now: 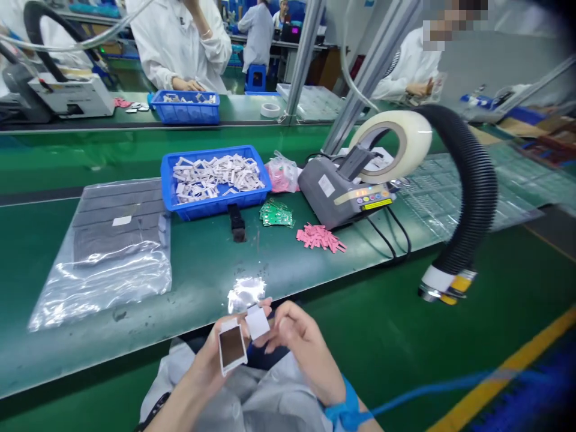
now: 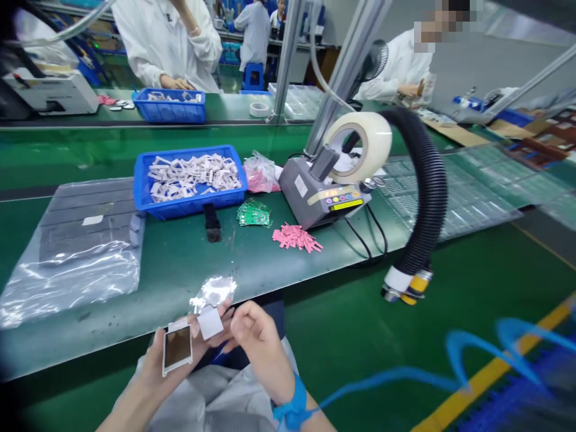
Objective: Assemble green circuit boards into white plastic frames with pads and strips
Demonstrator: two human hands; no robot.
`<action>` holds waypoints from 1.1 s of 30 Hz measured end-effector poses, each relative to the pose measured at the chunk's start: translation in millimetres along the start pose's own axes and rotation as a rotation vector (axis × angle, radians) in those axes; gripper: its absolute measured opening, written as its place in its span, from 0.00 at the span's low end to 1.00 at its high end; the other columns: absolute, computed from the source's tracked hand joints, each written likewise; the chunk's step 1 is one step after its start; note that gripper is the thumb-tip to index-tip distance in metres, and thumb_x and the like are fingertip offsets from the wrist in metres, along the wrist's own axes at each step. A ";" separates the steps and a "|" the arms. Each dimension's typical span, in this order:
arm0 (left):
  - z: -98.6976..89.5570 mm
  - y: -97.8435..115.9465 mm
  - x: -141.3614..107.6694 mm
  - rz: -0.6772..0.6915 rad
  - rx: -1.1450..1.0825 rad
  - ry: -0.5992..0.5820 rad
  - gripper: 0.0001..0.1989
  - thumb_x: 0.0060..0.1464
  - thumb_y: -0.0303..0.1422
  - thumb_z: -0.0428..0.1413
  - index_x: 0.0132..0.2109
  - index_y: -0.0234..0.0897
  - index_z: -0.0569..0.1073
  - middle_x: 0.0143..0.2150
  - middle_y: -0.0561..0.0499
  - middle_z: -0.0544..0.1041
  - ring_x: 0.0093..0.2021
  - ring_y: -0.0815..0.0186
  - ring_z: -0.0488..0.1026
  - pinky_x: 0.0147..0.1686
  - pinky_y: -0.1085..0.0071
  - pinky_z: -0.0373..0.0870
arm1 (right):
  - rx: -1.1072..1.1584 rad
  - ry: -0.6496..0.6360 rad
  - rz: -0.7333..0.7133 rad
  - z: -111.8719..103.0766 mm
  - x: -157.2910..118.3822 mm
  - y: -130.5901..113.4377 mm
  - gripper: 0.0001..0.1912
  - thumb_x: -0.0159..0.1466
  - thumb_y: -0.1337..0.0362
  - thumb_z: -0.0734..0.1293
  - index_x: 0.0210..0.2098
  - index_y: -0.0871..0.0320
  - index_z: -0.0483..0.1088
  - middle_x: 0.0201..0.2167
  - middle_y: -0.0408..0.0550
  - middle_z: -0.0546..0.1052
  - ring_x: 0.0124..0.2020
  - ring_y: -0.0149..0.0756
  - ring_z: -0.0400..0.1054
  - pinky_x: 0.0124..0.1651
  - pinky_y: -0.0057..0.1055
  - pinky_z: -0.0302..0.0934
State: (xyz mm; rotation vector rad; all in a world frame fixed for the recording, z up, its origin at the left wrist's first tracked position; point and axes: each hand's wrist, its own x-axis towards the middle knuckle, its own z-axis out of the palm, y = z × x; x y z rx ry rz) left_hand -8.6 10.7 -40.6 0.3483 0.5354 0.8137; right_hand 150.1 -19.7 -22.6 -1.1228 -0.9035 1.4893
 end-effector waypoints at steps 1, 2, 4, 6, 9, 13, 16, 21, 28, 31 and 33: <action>7.1 -2.6 6.1 -0.013 0.029 -0.061 0.20 0.41 0.51 0.62 0.28 0.37 0.79 0.39 0.42 0.80 0.46 0.51 0.74 0.41 0.62 0.73 | 0.231 -0.016 0.130 -0.4 -1.8 0.9 0.18 0.60 0.48 0.66 0.31 0.59 0.65 0.28 0.46 0.77 0.27 0.29 0.74 0.28 0.22 0.66; 13.9 -5.3 12.2 -0.024 0.050 -0.121 0.20 0.41 0.51 0.62 0.28 0.37 0.79 0.35 0.43 0.79 0.41 0.53 0.75 0.35 0.64 0.73 | 0.407 -0.025 0.213 -1.4 -2.8 2.2 0.20 0.57 0.47 0.69 0.31 0.59 0.65 0.27 0.46 0.77 0.26 0.28 0.73 0.27 0.20 0.66; 25.6 -11.2 23.6 -0.073 0.062 -0.207 0.19 0.43 0.51 0.61 0.28 0.38 0.79 0.28 0.47 0.77 0.32 0.58 0.74 0.31 0.66 0.72 | 0.550 -0.016 0.249 -6.2 -4.0 5.1 0.22 0.54 0.48 0.71 0.32 0.62 0.69 0.27 0.46 0.76 0.24 0.25 0.72 0.25 0.17 0.64; 34.1 -17.9 33.9 -0.122 0.075 -0.262 0.19 0.45 0.50 0.60 0.30 0.38 0.80 0.26 0.48 0.76 0.31 0.59 0.74 0.36 0.64 0.73 | 0.586 0.010 0.219 -16.6 -6.5 8.1 0.24 0.51 0.48 0.73 0.34 0.63 0.72 0.25 0.46 0.75 0.22 0.25 0.70 0.23 0.17 0.64; 40.7 -29.7 47.8 -0.138 0.064 -0.266 0.18 0.46 0.47 0.61 0.35 0.37 0.80 0.37 0.44 0.80 0.46 0.54 0.75 0.51 0.60 0.69 | 0.662 0.170 0.114 -49.8 -15.5 14.9 0.29 0.46 0.47 0.76 0.38 0.62 0.74 0.27 0.45 0.75 0.25 0.25 0.70 0.29 0.20 0.67; 44.8 -50.6 64.6 -0.290 -0.030 -0.135 0.15 0.47 0.42 0.63 0.39 0.37 0.80 0.46 0.45 0.80 0.52 0.57 0.74 0.53 0.64 0.69 | 0.725 0.556 -0.110 -122.0 -35.8 29.0 0.20 0.51 0.50 0.74 0.39 0.53 0.75 0.36 0.43 0.77 0.37 0.26 0.72 0.41 0.20 0.68; 53.8 -72.9 80.8 -0.480 -0.055 -0.079 0.16 0.45 0.40 0.65 0.40 0.37 0.79 0.34 0.49 0.82 0.36 0.63 0.80 0.37 0.70 0.77 | 0.743 0.736 -0.181 -163.2 -49.4 37.9 0.17 0.52 0.51 0.74 0.38 0.50 0.76 0.40 0.40 0.78 0.43 0.25 0.72 0.45 0.19 0.66; 86.4 -120.1 125.0 -0.584 -0.003 -0.017 0.13 0.47 0.38 0.64 0.36 0.32 0.78 0.32 0.48 0.82 0.31 0.68 0.80 0.29 0.79 0.76 | 0.749 0.787 -0.152 -170.9 -55.3 42.9 0.18 0.51 0.55 0.75 0.39 0.56 0.76 0.39 0.49 0.80 0.39 0.33 0.74 0.40 0.26 0.69; 121.2 -189.5 152.8 -0.790 0.063 -0.166 0.16 0.56 0.37 0.56 0.38 0.22 0.76 0.28 0.41 0.80 0.24 0.66 0.79 0.23 0.77 0.75 | 0.733 0.918 -0.177 -188.9 -66.8 51.3 0.18 0.52 0.53 0.74 0.39 0.53 0.75 0.40 0.44 0.80 0.45 0.32 0.73 0.47 0.26 0.68; 127.3 -203.7 152.7 -0.811 0.021 -0.166 0.17 0.56 0.38 0.56 0.39 0.22 0.76 0.30 0.42 0.80 0.26 0.68 0.79 0.26 0.78 0.76 | 0.729 0.966 -0.181 -199.3 -73.9 55.5 0.16 0.52 0.53 0.73 0.37 0.52 0.75 0.38 0.42 0.80 0.44 0.30 0.73 0.47 0.22 0.67; 129.7 -205.6 154.8 -0.768 -0.024 -0.141 0.17 0.58 0.39 0.54 0.41 0.25 0.76 0.31 0.45 0.81 0.28 0.71 0.78 0.29 0.81 0.75 | 0.735 0.989 -0.185 -201.4 -75.8 57.1 0.16 0.51 0.53 0.74 0.37 0.51 0.75 0.37 0.39 0.80 0.43 0.28 0.73 0.46 0.20 0.67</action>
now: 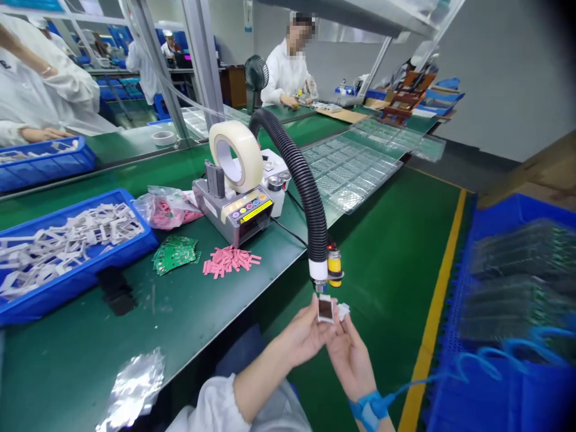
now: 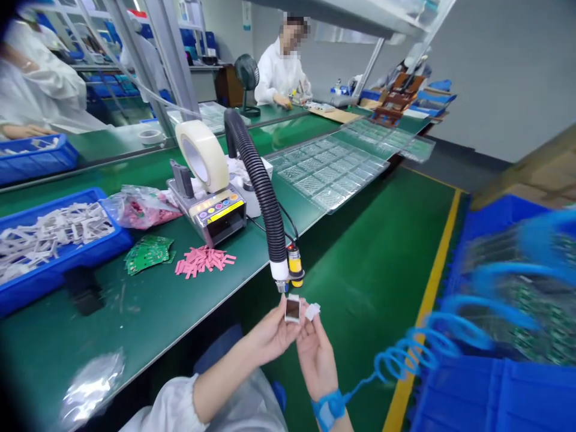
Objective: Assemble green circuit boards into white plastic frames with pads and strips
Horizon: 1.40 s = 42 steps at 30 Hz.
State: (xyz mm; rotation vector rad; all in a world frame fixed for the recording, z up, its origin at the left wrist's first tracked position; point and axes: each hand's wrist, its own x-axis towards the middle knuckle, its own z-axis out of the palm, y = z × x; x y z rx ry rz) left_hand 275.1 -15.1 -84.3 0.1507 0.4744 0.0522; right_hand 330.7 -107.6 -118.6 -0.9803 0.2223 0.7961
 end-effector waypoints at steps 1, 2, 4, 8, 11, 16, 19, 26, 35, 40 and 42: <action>0.4 1.1 0.6 0.009 -0.011 0.002 0.17 0.58 0.39 0.53 0.41 0.26 0.76 0.31 0.45 0.81 0.28 0.71 0.78 0.29 0.81 0.75 | 0.001 0.010 0.003 -0.2 -0.2 0.4 0.16 0.49 0.54 0.75 0.36 0.50 0.75 0.37 0.38 0.80 0.43 0.27 0.73 0.45 0.19 0.67; 0.4 2.2 0.6 0.001 -0.009 0.001 0.18 0.58 0.39 0.53 0.41 0.25 0.76 0.30 0.44 0.81 0.27 0.70 0.78 0.28 0.80 0.75 | -0.001 0.020 0.013 0.3 -0.6 1.1 0.17 0.47 0.54 0.76 0.36 0.50 0.75 0.37 0.38 0.80 0.43 0.27 0.73 0.44 0.19 0.67; -1.3 3.1 -1.3 -0.029 0.003 -0.001 0.18 0.57 0.38 0.55 0.39 0.22 0.76 0.28 0.43 0.80 0.25 0.67 0.78 0.25 0.77 0.75 | -0.012 0.037 0.044 2.9 -2.1 2.4 0.19 0.45 0.54 0.77 0.36 0.51 0.76 0.36 0.39 0.80 0.42 0.29 0.73 0.43 0.21 0.69; -9.2 0.5 -12.7 -0.009 -0.021 -0.001 0.17 0.59 0.38 0.53 0.40 0.24 0.76 0.28 0.45 0.81 0.26 0.70 0.79 0.28 0.80 0.74 | -0.030 0.050 0.090 14.5 -8.0 0.1 0.21 0.45 0.52 0.76 0.37 0.52 0.76 0.39 0.41 0.80 0.43 0.31 0.73 0.44 0.24 0.69; -16.8 -1.8 -31.9 0.001 -0.034 -0.019 0.17 0.60 0.37 0.53 0.39 0.24 0.77 0.29 0.45 0.81 0.27 0.70 0.79 0.29 0.80 0.74 | -0.049 0.048 0.111 28.3 -17.4 -4.3 0.21 0.48 0.52 0.75 0.40 0.51 0.75 0.43 0.42 0.79 0.42 0.30 0.73 0.41 0.23 0.70; -23.7 2.4 -85.5 0.090 -0.074 -0.059 0.17 0.49 0.38 0.62 0.39 0.25 0.77 0.32 0.44 0.81 0.30 0.66 0.80 0.29 0.79 0.73 | -0.089 -0.010 0.128 54.2 -31.5 -4.7 0.24 0.47 0.54 0.77 0.41 0.55 0.75 0.43 0.48 0.78 0.37 0.32 0.74 0.37 0.24 0.71; -20.7 11.2 -123.0 0.216 -0.116 -0.059 0.20 0.41 0.40 0.67 0.40 0.31 0.78 0.35 0.46 0.81 0.36 0.63 0.80 0.33 0.77 0.75 | -0.039 -0.045 0.068 66.8 -31.5 -1.0 0.22 0.47 0.54 0.77 0.39 0.56 0.75 0.41 0.45 0.78 0.39 0.28 0.73 0.40 0.21 0.70; -7.9 23.9 -191.3 0.570 -0.145 -0.041 0.13 0.48 0.37 0.63 0.42 0.39 0.78 0.38 0.54 0.82 0.39 0.72 0.78 0.33 0.81 0.75 | -0.078 -0.247 0.066 98.3 -72.6 9.9 0.19 0.49 0.52 0.76 0.37 0.54 0.75 0.31 0.42 0.75 0.32 0.27 0.71 0.34 0.22 0.70; -3.6 26.5 -229.2 0.833 -0.060 -0.035 0.14 0.45 0.37 0.65 0.41 0.40 0.78 0.40 0.54 0.83 0.42 0.70 0.78 0.40 0.79 0.73 | -0.479 -0.865 -0.599 145.0 -136.9 25.2 0.13 0.60 0.58 0.69 0.44 0.54 0.69 0.31 0.44 0.77 0.32 0.33 0.69 0.33 0.30 0.65; -8.4 26.2 -237.2 0.912 -0.041 -0.015 0.14 0.46 0.36 0.65 0.42 0.43 0.78 0.42 0.52 0.82 0.43 0.69 0.78 0.42 0.77 0.72 | -0.701 -0.934 -1.108 152.6 -141.7 25.7 0.10 0.62 0.66 0.67 0.43 0.62 0.70 0.33 0.48 0.76 0.35 0.37 0.70 0.35 0.38 0.65; -10.3 26.4 -239.5 0.923 -0.011 0.018 0.14 0.45 0.37 0.65 0.41 0.43 0.79 0.44 0.53 0.82 0.42 0.68 0.78 0.43 0.77 0.72 | -0.891 -0.962 -1.245 153.9 -144.8 23.2 0.07 0.62 0.69 0.67 0.41 0.62 0.72 0.35 0.49 0.76 0.37 0.38 0.69 0.36 0.37 0.66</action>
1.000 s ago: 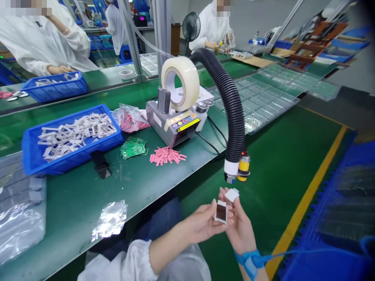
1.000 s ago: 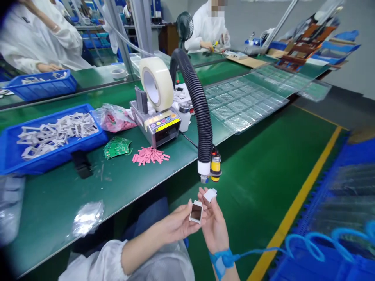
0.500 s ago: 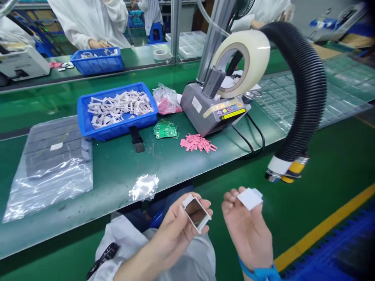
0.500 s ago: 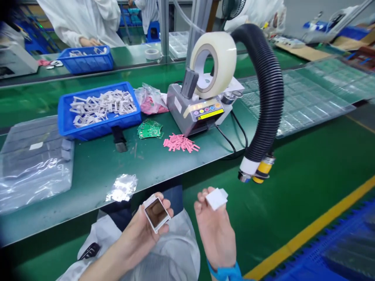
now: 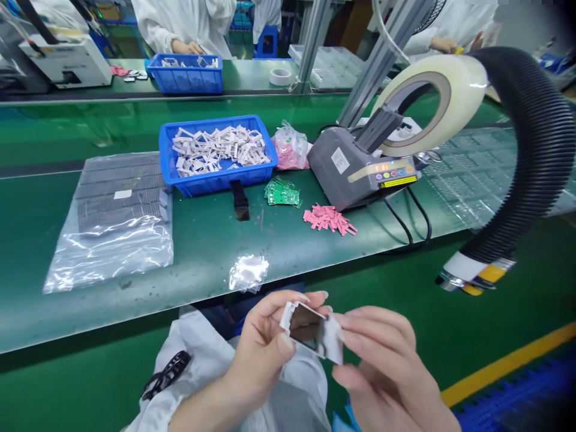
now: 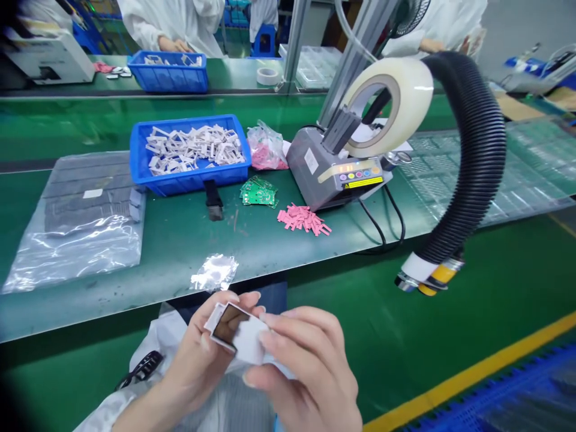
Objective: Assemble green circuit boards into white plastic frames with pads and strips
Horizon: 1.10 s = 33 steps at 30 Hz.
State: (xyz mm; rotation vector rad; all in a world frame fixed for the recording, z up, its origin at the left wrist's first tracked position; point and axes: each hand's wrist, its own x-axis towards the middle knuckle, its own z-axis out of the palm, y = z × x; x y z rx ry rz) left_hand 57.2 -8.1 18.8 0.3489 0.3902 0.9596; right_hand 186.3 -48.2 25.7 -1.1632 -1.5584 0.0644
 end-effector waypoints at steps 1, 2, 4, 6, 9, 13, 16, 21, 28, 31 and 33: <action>-1.0 0.7 -0.4 0.012 0.023 0.002 0.14 0.44 0.37 0.66 0.41 0.43 0.79 0.45 0.53 0.82 0.43 0.68 0.78 0.43 0.77 0.72 | -0.084 -0.052 -0.016 -0.6 1.4 -2.0 0.06 0.62 0.70 0.67 0.39 0.62 0.73 0.35 0.49 0.76 0.39 0.38 0.69 0.37 0.36 0.66; -2.2 1.2 -0.6 0.026 0.044 0.001 0.14 0.44 0.37 0.66 0.41 0.44 0.79 0.46 0.54 0.81 0.43 0.68 0.78 0.43 0.77 0.72 | -0.150 -0.092 -0.032 -0.7 3.1 -4.1 0.04 0.61 0.70 0.67 0.37 0.61 0.73 0.35 0.48 0.76 0.40 0.38 0.69 0.38 0.35 0.66; -4.9 1.5 -0.8 0.054 0.072 -0.006 0.14 0.45 0.37 0.65 0.42 0.44 0.79 0.47 0.55 0.81 0.43 0.70 0.78 0.44 0.79 0.71 | -0.220 -0.121 -0.062 0.5 7.1 -7.9 0.03 0.62 0.70 0.67 0.35 0.61 0.73 0.35 0.47 0.76 0.40 0.36 0.68 0.39 0.33 0.66; -7.6 1.2 -0.9 0.068 0.088 -0.011 0.14 0.45 0.37 0.65 0.42 0.44 0.79 0.47 0.55 0.81 0.44 0.71 0.78 0.45 0.81 0.70 | -0.242 -0.130 -0.074 3.1 10.5 -10.2 0.03 0.63 0.69 0.66 0.34 0.60 0.73 0.35 0.47 0.77 0.40 0.36 0.68 0.39 0.32 0.66; -10.6 0.7 -1.3 0.067 0.100 -0.016 0.15 0.45 0.38 0.65 0.42 0.44 0.79 0.45 0.54 0.81 0.44 0.71 0.78 0.46 0.82 0.69 | -0.271 -0.129 -0.077 7.2 12.9 -11.8 0.03 0.63 0.68 0.66 0.33 0.60 0.73 0.35 0.46 0.77 0.41 0.36 0.67 0.40 0.33 0.64; -13.6 1.6 -0.4 0.047 0.109 0.015 0.16 0.43 0.40 0.66 0.41 0.44 0.80 0.43 0.53 0.82 0.42 0.70 0.79 0.44 0.81 0.70 | -0.309 -0.151 -0.096 11.4 10.9 -15.1 0.03 0.63 0.68 0.67 0.34 0.59 0.74 0.35 0.46 0.77 0.41 0.36 0.67 0.41 0.33 0.63; -18.9 3.1 2.7 0.008 0.116 0.105 0.16 0.40 0.40 0.67 0.39 0.42 0.80 0.41 0.51 0.83 0.40 0.68 0.79 0.42 0.80 0.72 | -0.319 -0.210 -0.115 13.9 8.4 -13.1 0.11 0.67 0.62 0.62 0.39 0.60 0.74 0.38 0.50 0.78 0.45 0.39 0.66 0.44 0.36 0.61; -32.7 4.9 7.9 -0.073 0.065 0.218 0.17 0.39 0.41 0.67 0.38 0.40 0.81 0.39 0.49 0.83 0.37 0.67 0.80 0.35 0.80 0.74 | -0.201 -0.204 0.043 8.8 6.6 46.4 0.13 0.67 0.58 0.60 0.42 0.56 0.74 0.42 0.50 0.77 0.44 0.39 0.70 0.45 0.38 0.65; -37.6 5.0 4.9 -0.089 0.085 0.291 0.15 0.42 0.39 0.66 0.39 0.39 0.80 0.41 0.47 0.83 0.40 0.64 0.80 0.36 0.78 0.74 | -0.514 0.055 0.254 -1.5 5.6 182.3 0.13 0.57 0.54 0.69 0.31 0.59 0.76 0.29 0.51 0.78 0.29 0.39 0.70 0.37 0.40 0.64; -38.0 3.1 3.0 -0.091 0.082 0.254 0.14 0.44 0.40 0.65 0.39 0.41 0.80 0.42 0.48 0.83 0.41 0.65 0.79 0.38 0.79 0.74 | -0.532 0.042 0.221 0.1 4.3 198.6 0.14 0.59 0.54 0.68 0.27 0.58 0.76 0.27 0.51 0.78 0.30 0.41 0.71 0.39 0.40 0.63; -38.5 2.2 2.3 -0.095 0.082 0.234 0.14 0.44 0.40 0.65 0.40 0.41 0.80 0.41 0.49 0.83 0.40 0.66 0.79 0.37 0.80 0.74 | -0.532 0.033 0.199 0.7 4.5 199.6 0.13 0.59 0.55 0.68 0.28 0.59 0.76 0.28 0.52 0.78 0.32 0.41 0.71 0.39 0.40 0.63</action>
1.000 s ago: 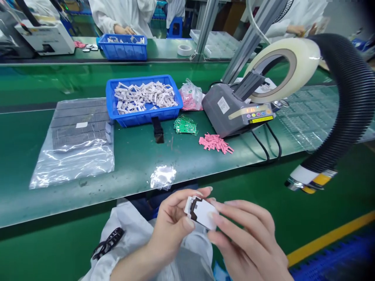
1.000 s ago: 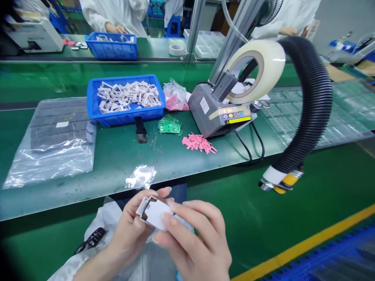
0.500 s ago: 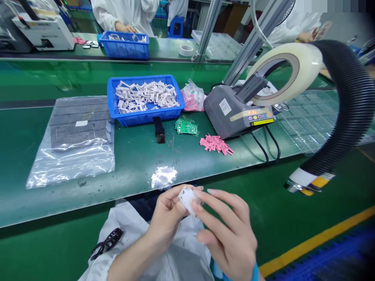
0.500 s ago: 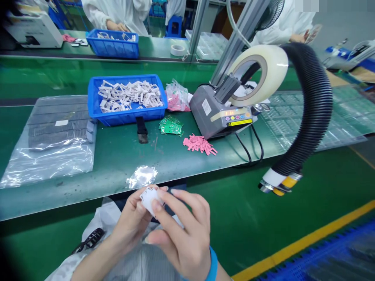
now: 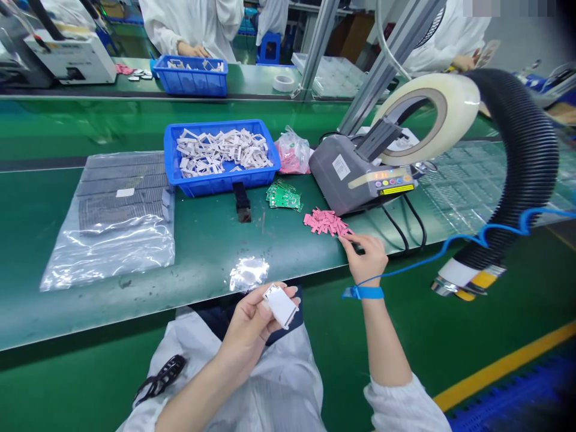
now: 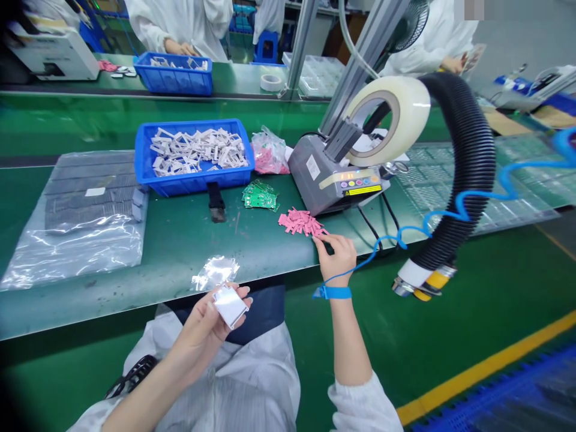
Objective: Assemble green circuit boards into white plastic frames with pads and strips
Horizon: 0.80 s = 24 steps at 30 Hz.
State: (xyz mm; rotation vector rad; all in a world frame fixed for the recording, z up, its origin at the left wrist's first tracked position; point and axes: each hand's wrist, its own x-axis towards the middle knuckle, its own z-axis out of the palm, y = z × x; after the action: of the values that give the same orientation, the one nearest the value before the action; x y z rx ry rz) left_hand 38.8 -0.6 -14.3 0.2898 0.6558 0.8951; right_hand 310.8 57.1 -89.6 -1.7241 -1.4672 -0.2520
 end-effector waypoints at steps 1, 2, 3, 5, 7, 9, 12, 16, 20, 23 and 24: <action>-0.2 -0.3 -0.1 -0.003 0.002 -0.005 0.15 0.44 0.40 0.65 0.40 0.41 0.80 0.41 0.49 0.83 0.40 0.66 0.79 0.37 0.80 0.74 | 0.003 -0.005 -0.012 -0.3 0.5 -0.4 0.13 0.58 0.54 0.69 0.28 0.59 0.76 0.28 0.52 0.78 0.32 0.41 0.71 0.39 0.39 0.63; -0.3 -0.4 -0.2 -0.006 0.005 -0.008 0.15 0.44 0.40 0.65 0.40 0.41 0.80 0.41 0.49 0.83 0.40 0.66 0.80 0.37 0.79 0.74 | 0.008 -0.013 -0.024 -0.8 1.5 -0.8 0.13 0.58 0.54 0.69 0.28 0.59 0.76 0.28 0.51 0.78 0.32 0.41 0.71 0.39 0.39 0.63; -0.2 -0.5 -0.3 -0.009 0.008 -0.010 0.15 0.44 0.40 0.65 0.40 0.41 0.80 0.41 0.49 0.83 0.40 0.66 0.80 0.37 0.79 0.74 | 0.013 -0.024 -0.036 -1.2 2.8 -0.9 0.14 0.58 0.54 0.69 0.28 0.59 0.76 0.28 0.51 0.78 0.32 0.40 0.70 0.39 0.38 0.63; 0.2 -0.4 -0.9 -0.015 0.011 -0.011 0.15 0.44 0.40 0.65 0.40 0.41 0.80 0.41 0.49 0.83 0.40 0.66 0.79 0.37 0.79 0.74 | 0.018 -0.053 -0.064 -1.8 6.4 0.2 0.14 0.59 0.53 0.68 0.28 0.58 0.76 0.28 0.50 0.78 0.32 0.39 0.70 0.39 0.37 0.63; 1.1 -0.4 -2.2 -0.023 0.013 -0.015 0.14 0.45 0.40 0.65 0.40 0.42 0.80 0.41 0.49 0.83 0.40 0.66 0.79 0.37 0.79 0.74 | 0.014 -0.084 -0.096 -1.8 10.3 2.7 0.12 0.61 0.55 0.67 0.28 0.57 0.76 0.28 0.49 0.77 0.32 0.39 0.69 0.39 0.36 0.62; 2.0 -0.4 -4.0 -0.030 0.016 -0.014 0.14 0.45 0.39 0.65 0.40 0.41 0.80 0.41 0.50 0.83 0.40 0.66 0.79 0.38 0.78 0.74 | 0.006 -0.093 -0.126 -1.9 13.2 5.2 0.10 0.61 0.58 0.67 0.29 0.56 0.76 0.28 0.49 0.77 0.33 0.39 0.68 0.38 0.36 0.61; 2.7 0.0 -6.2 -0.035 0.011 0.001 0.14 0.44 0.39 0.65 0.40 0.41 0.80 0.41 0.49 0.83 0.40 0.66 0.79 0.39 0.77 0.74 | 0.012 -0.024 -0.149 -5.1 14.2 1.9 0.07 0.61 0.62 0.66 0.28 0.57 0.74 0.29 0.50 0.77 0.32 0.40 0.67 0.38 0.38 0.60; 3.3 1.7 -6.6 -0.046 0.001 0.037 0.16 0.44 0.41 0.65 0.40 0.39 0.79 0.42 0.47 0.82 0.40 0.65 0.79 0.37 0.76 0.74 | 0.105 0.104 -0.153 -24.3 7.9 -34.6 0.05 0.62 0.67 0.65 0.30 0.57 0.70 0.28 0.49 0.74 0.33 0.40 0.67 0.38 0.38 0.60; 5.5 4.3 -6.8 -0.080 -0.012 0.053 0.17 0.44 0.41 0.65 0.40 0.38 0.80 0.40 0.46 0.82 0.38 0.65 0.78 0.36 0.76 0.75 | 0.308 -0.059 -0.262 -59.1 -1.6 -99.6 0.05 0.63 0.68 0.64 0.29 0.55 0.67 0.26 0.43 0.72 0.31 0.34 0.68 0.34 0.34 0.64; 7.3 5.8 -7.3 -0.104 -0.018 0.032 0.16 0.43 0.41 0.65 0.40 0.39 0.80 0.38 0.48 0.83 0.36 0.67 0.78 0.33 0.78 0.75 | 0.466 -0.273 -0.455 -77.7 -5.2 -135.3 0.04 0.64 0.69 0.63 0.32 0.57 0.68 0.29 0.45 0.74 0.33 0.34 0.68 0.35 0.32 0.65; 7.7 6.3 -7.4 -0.111 -0.016 0.027 0.16 0.43 0.42 0.65 0.40 0.40 0.80 0.38 0.49 0.83 0.35 0.68 0.78 0.32 0.78 0.75 | 0.480 -0.313 -0.482 -80.5 -5.6 -141.5 0.04 0.65 0.68 0.63 0.33 0.58 0.68 0.29 0.46 0.75 0.34 0.33 0.68 0.35 0.32 0.65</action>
State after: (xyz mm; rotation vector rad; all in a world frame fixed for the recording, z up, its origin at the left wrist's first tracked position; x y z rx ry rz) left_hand 36.4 -2.4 -2.2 0.2252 0.6826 0.7990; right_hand 211.7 -7.7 22.3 -1.0424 -1.9737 0.1244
